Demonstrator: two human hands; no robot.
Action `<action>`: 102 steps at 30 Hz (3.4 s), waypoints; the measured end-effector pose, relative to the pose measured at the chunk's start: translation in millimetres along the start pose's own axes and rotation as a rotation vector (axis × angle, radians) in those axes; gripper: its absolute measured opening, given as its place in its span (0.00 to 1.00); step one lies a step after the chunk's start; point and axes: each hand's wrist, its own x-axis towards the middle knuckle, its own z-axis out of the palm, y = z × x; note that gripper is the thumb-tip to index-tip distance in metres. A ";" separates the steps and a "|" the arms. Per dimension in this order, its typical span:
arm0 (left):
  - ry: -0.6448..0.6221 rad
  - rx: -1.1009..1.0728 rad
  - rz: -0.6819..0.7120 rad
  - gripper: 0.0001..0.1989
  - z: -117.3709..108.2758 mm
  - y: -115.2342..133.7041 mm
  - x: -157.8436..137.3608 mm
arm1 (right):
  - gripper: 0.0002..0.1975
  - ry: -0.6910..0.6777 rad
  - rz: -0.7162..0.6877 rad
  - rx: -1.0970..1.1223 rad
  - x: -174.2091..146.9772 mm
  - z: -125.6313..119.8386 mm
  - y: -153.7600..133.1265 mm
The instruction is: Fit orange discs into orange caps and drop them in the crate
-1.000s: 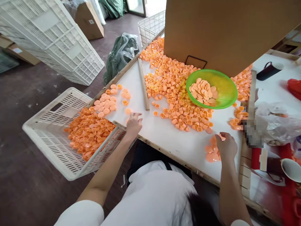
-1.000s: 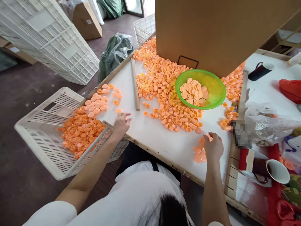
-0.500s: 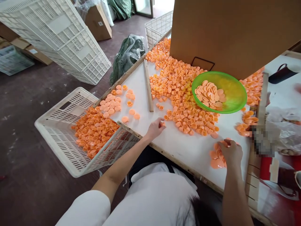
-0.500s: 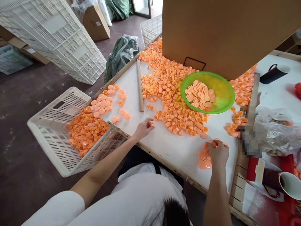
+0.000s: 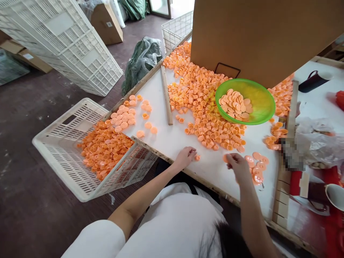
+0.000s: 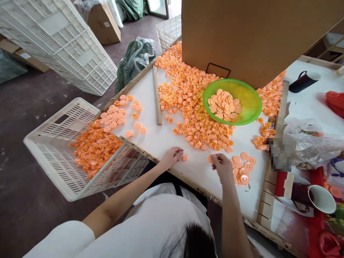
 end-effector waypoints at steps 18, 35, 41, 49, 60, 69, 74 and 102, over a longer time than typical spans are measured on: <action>-0.180 -0.155 -0.243 0.04 -3.9 7.8 10.0 | 0.13 -0.338 0.011 -0.304 14.7 96.1 6.9; -0.257 -0.063 -0.245 0.06 -4.6 4.8 20.1 | 0.16 -0.294 -0.106 -0.535 7.8 93.8 -7.4; -0.256 -0.095 -0.252 0.05 -7.2 5.3 19.3 | 0.13 -0.369 0.008 -0.383 18.1 92.6 -6.2; -0.250 -0.007 -0.223 0.04 0.4 3.2 22.8 | 0.11 -0.326 0.006 -0.481 19.5 103.4 -14.7; 0.629 0.535 0.063 0.15 -131.0 -1.2 5.1 | 0.15 0.033 -0.084 -0.797 2.5 -46.8 33.0; 0.302 0.513 0.367 0.19 -56.2 13.0 70.9 | 0.14 0.106 -0.061 -0.977 7.9 -37.4 57.0; 0.321 0.328 0.267 0.14 -60.3 0.6 65.4 | 0.18 0.150 -0.082 -0.929 9.5 -43.0 62.1; -0.149 -0.116 -0.050 0.11 13.3 -0.2 1.2 | 0.14 -0.303 0.048 -0.056 -0.4 79.5 8.1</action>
